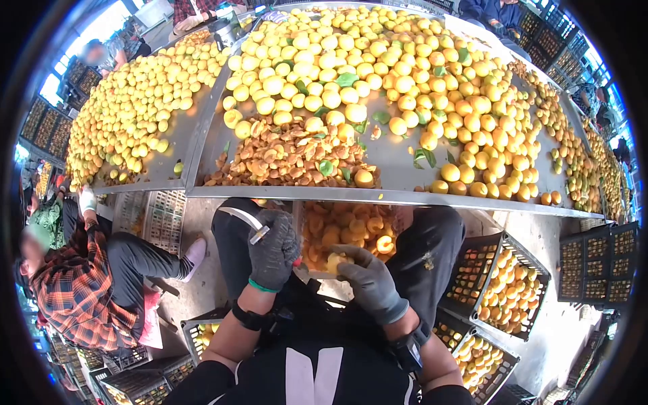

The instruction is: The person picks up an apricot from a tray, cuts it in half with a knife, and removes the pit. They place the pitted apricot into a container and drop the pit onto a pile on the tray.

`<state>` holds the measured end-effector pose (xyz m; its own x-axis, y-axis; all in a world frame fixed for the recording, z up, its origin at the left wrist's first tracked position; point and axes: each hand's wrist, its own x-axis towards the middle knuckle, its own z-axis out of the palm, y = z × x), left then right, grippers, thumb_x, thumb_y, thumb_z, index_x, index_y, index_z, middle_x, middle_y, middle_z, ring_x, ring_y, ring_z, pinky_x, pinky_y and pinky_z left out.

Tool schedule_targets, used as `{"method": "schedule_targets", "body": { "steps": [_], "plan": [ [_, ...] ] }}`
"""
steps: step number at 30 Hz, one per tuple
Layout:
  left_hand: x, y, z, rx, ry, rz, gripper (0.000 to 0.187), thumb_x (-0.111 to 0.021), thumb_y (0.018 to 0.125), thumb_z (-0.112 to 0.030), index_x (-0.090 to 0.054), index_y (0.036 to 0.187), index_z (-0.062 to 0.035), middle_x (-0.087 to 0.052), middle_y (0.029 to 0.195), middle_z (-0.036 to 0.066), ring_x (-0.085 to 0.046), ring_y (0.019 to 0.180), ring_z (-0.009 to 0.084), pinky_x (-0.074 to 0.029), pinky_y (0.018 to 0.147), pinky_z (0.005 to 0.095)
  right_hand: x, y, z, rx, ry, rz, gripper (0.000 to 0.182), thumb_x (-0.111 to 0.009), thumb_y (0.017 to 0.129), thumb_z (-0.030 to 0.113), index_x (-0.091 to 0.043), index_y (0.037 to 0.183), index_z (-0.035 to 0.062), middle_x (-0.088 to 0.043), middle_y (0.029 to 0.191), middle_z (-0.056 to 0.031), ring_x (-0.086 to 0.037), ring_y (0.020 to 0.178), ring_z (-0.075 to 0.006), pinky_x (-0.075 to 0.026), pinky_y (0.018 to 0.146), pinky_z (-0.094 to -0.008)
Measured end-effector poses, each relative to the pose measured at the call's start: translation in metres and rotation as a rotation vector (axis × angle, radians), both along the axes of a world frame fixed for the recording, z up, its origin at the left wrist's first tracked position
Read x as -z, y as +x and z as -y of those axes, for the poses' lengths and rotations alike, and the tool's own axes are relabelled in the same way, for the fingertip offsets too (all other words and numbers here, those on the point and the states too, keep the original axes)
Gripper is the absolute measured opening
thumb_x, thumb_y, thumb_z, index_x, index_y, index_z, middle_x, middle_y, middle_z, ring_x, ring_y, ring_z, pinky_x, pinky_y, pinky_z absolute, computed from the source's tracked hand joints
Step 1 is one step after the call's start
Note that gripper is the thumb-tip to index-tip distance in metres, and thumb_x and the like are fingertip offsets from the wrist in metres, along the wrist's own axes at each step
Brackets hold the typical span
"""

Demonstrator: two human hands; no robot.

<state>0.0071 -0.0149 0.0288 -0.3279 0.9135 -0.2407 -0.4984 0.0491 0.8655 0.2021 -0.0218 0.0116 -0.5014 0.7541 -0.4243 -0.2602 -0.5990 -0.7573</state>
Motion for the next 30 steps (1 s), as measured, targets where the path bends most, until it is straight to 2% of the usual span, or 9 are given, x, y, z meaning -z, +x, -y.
{"method": "schedule_targets", "body": {
  "steps": [4,6,8,12,16,18,22,24,30],
  "plan": [
    [0.030,0.005,0.003,0.044,-0.079,-0.334,0.005,-0.063,0.089,-0.009,-0.059,0.090,-0.0067,-0.051,0.060,-0.001,-0.046,0.047,0.0062,-0.036,0.042,0.0221,-0.011,-0.010,0.005,0.138,-0.137,-0.198,0.042,-0.055,0.091,0.007,-0.045,0.131,-0.0012,-0.058,0.116,-0.0116,-0.061,0.100,-0.0192,-0.052,0.083,-0.0306],
    [0.034,0.013,0.004,0.071,-0.150,-0.225,0.006,-0.063,0.089,-0.007,-0.058,0.091,-0.0055,-0.054,0.066,0.000,-0.050,0.055,0.0056,-0.040,0.049,0.0223,-0.019,-0.018,0.003,0.065,-0.076,-0.089,0.042,-0.055,0.091,0.009,-0.045,0.131,-0.0016,-0.058,0.117,-0.0111,-0.061,0.100,-0.0185,-0.052,0.084,-0.0308],
    [0.053,0.021,-0.001,-0.066,0.198,-0.653,0.006,-0.064,0.088,-0.007,-0.058,0.091,-0.0056,-0.056,0.072,0.000,-0.052,0.062,0.0059,-0.043,0.055,0.0237,-0.015,-0.023,0.004,-0.012,-0.017,0.019,0.042,-0.054,0.092,0.010,-0.045,0.131,-0.0020,-0.057,0.117,-0.0107,-0.061,0.100,-0.0178,-0.053,0.084,-0.0311],
    [0.048,0.019,0.003,-0.033,-0.112,-0.271,0.009,-0.065,0.088,-0.008,-0.058,0.092,-0.0036,-0.058,0.078,0.002,-0.055,0.073,0.0098,-0.047,0.066,0.0282,-0.003,-0.028,0.009,-0.097,0.055,0.027,0.042,-0.053,0.095,0.013,-0.043,0.132,-0.0037,-0.056,0.119,-0.0097,-0.059,0.101,-0.0154,-0.053,0.084,-0.0293],
    [0.058,0.021,-0.001,-0.065,-0.069,-0.398,0.005,-0.063,0.090,-0.009,-0.058,0.087,-0.0076,-0.051,0.066,-0.003,-0.048,0.057,0.0053,-0.040,0.051,0.0226,-0.004,-0.028,0.015,-0.190,0.081,0.101,0.042,-0.051,0.095,0.012,-0.042,0.133,-0.0035,-0.056,0.121,-0.0103,-0.059,0.102,-0.0156,-0.051,0.087,-0.0282],
    [0.066,0.019,-0.003,-0.030,-0.065,-0.478,0.011,-0.065,0.088,-0.010,-0.059,0.092,-0.0031,-0.061,0.082,0.004,-0.058,0.076,0.0131,-0.048,0.068,0.0305,-0.004,-0.029,0.018,-0.204,0.089,0.111,0.042,-0.050,0.096,0.011,-0.041,0.134,-0.0035,-0.056,0.121,-0.0104,-0.059,0.103,-0.0158,-0.051,0.089,-0.0280],
    [0.076,0.022,-0.004,-0.071,-0.013,-0.477,0.010,-0.064,0.088,-0.011,-0.058,0.091,-0.0026,-0.062,0.083,0.006,-0.059,0.077,0.0162,-0.048,0.070,0.0320,-0.006,-0.034,0.018,-0.283,0.425,0.404,0.044,-0.050,0.093,0.010,-0.039,0.133,-0.0048,-0.056,0.121,-0.0171,-0.060,0.106,-0.0211,-0.049,0.089,-0.0307],
    [0.079,0.023,-0.007,-0.101,-0.006,-0.492,0.004,-0.063,0.090,-0.009,-0.059,0.090,-0.0067,-0.053,0.071,-0.004,-0.048,0.061,0.0045,-0.041,0.054,0.0217,0.001,-0.037,0.018,-0.331,0.630,0.570,0.044,-0.050,0.093,0.009,-0.039,0.133,-0.0054,-0.056,0.120,-0.0198,-0.060,0.106,-0.0234,-0.048,0.089,-0.0319],
    [0.081,0.026,-0.003,-0.134,0.049,-0.638,0.008,-0.064,0.089,-0.009,-0.059,0.091,-0.0046,-0.056,0.081,0.000,-0.052,0.074,0.0082,-0.046,0.066,0.0264,0.027,-0.050,0.028,-0.163,0.773,0.563,0.046,-0.048,0.086,0.003,-0.037,0.130,-0.0048,-0.056,0.112,-0.0251,-0.059,0.104,-0.0347,-0.046,0.091,-0.0368]
  ]
}}
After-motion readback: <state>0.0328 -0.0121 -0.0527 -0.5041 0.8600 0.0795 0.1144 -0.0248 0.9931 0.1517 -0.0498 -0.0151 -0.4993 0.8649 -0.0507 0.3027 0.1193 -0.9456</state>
